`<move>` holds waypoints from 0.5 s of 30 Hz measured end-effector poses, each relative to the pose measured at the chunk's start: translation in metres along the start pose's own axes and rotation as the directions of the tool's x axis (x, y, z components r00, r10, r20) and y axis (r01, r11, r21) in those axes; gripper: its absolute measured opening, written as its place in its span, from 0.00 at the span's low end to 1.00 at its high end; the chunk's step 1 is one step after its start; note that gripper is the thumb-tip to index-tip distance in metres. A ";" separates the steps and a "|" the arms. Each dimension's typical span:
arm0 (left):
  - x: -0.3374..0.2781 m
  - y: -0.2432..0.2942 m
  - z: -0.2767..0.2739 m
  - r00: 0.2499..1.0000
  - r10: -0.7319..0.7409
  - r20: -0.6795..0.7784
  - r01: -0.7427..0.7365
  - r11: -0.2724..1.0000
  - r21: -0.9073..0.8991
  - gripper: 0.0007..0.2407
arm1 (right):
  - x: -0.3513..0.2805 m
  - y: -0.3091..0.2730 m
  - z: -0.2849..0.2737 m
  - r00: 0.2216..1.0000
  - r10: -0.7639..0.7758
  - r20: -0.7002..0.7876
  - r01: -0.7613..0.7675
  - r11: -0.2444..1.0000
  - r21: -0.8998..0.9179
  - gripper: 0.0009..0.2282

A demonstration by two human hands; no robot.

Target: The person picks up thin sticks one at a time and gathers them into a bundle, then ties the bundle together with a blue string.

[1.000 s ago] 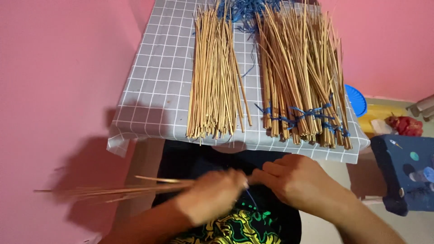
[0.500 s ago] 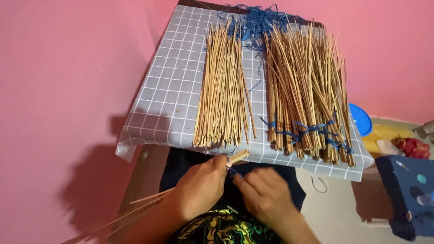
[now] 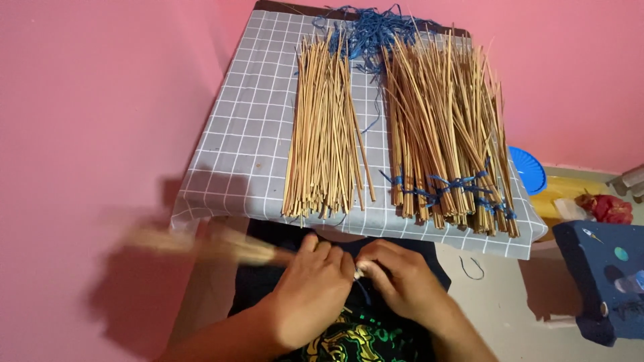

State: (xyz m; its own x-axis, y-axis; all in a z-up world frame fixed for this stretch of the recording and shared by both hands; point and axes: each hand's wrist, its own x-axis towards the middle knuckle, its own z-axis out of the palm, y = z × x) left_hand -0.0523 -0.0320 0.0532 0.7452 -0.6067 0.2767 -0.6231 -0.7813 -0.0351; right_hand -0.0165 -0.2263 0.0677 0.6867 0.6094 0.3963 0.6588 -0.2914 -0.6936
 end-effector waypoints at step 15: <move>0.053 -0.007 0.031 0.940 -0.200 -0.277 -0.118 0.573 -0.811 0.13 | -0.026 0.040 0.063 0.579 0.371 -0.726 -0.028 0.899 0.437 0.04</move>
State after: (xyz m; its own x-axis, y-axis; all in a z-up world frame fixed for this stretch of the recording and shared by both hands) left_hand -0.0009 -0.0632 0.0387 0.7587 -0.3737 0.5335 -0.6374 -0.2574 0.7262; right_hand -0.0273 -0.2069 -0.0084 0.8648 -0.2910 0.4092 0.4391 0.0431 -0.8974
